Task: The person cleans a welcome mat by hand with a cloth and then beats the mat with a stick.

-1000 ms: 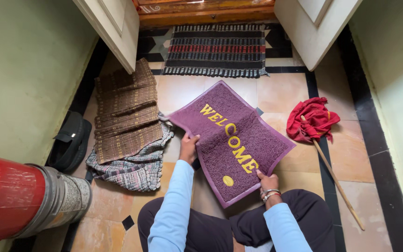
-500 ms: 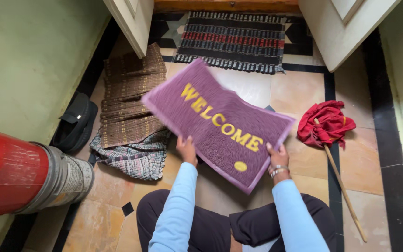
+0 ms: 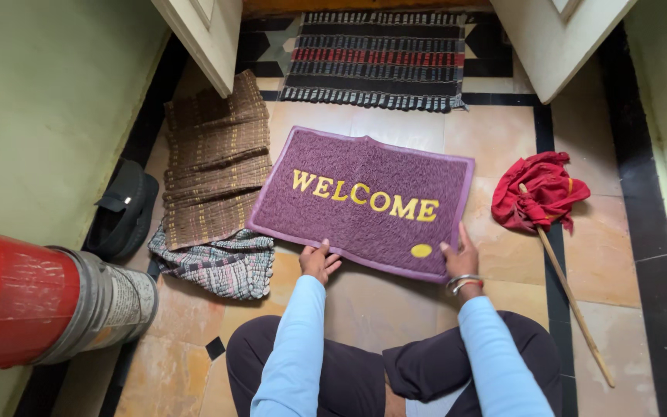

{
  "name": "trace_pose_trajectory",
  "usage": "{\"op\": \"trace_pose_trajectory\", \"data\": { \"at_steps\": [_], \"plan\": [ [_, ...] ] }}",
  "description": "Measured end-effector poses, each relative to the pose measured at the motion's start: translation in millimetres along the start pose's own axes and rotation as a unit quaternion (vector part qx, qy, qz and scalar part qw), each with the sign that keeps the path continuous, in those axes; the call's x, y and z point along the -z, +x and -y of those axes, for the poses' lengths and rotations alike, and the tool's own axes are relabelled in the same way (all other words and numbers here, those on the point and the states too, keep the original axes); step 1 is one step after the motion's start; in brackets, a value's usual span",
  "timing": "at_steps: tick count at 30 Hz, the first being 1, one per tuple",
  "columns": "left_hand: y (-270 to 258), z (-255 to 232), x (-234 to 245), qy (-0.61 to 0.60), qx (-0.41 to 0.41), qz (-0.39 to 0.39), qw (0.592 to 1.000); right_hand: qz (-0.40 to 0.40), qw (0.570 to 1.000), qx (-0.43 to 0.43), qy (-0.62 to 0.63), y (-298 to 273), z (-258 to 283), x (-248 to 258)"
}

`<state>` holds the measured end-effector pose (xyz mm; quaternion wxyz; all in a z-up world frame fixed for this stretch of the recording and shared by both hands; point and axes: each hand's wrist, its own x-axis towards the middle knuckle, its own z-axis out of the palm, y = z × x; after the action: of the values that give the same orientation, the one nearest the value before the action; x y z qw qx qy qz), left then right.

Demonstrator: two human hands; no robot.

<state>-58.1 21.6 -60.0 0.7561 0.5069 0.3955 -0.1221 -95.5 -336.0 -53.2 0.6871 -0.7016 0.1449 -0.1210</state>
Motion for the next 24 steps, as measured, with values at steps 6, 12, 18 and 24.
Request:
{"op": "trace_pose_trajectory", "data": {
  "at_steps": [6, 12, 18, 24],
  "plan": [
    [-19.1, 17.8, -5.5, 0.213, 0.148, 0.15, 0.954, -0.155, 0.966, -0.091, -0.185, 39.4, 16.6, 40.4],
    [-58.8, 16.6, -25.3, 0.723, -0.162, 0.057, 0.669, -0.213, 0.906, -0.032, -0.363, 5.7, 25.2, 40.2],
    [-80.8, 42.9, -14.2, 0.7, -0.392, 0.16, 0.575, 0.099, 0.865, 0.108, -0.481, -68.8, 11.4, -19.3],
    [-130.1, 43.5, -3.3, 0.876, -0.127, 0.089, 0.457, 0.341, 0.653, -0.074, -0.673, -110.8, 59.9, -30.0]
  ]
}}
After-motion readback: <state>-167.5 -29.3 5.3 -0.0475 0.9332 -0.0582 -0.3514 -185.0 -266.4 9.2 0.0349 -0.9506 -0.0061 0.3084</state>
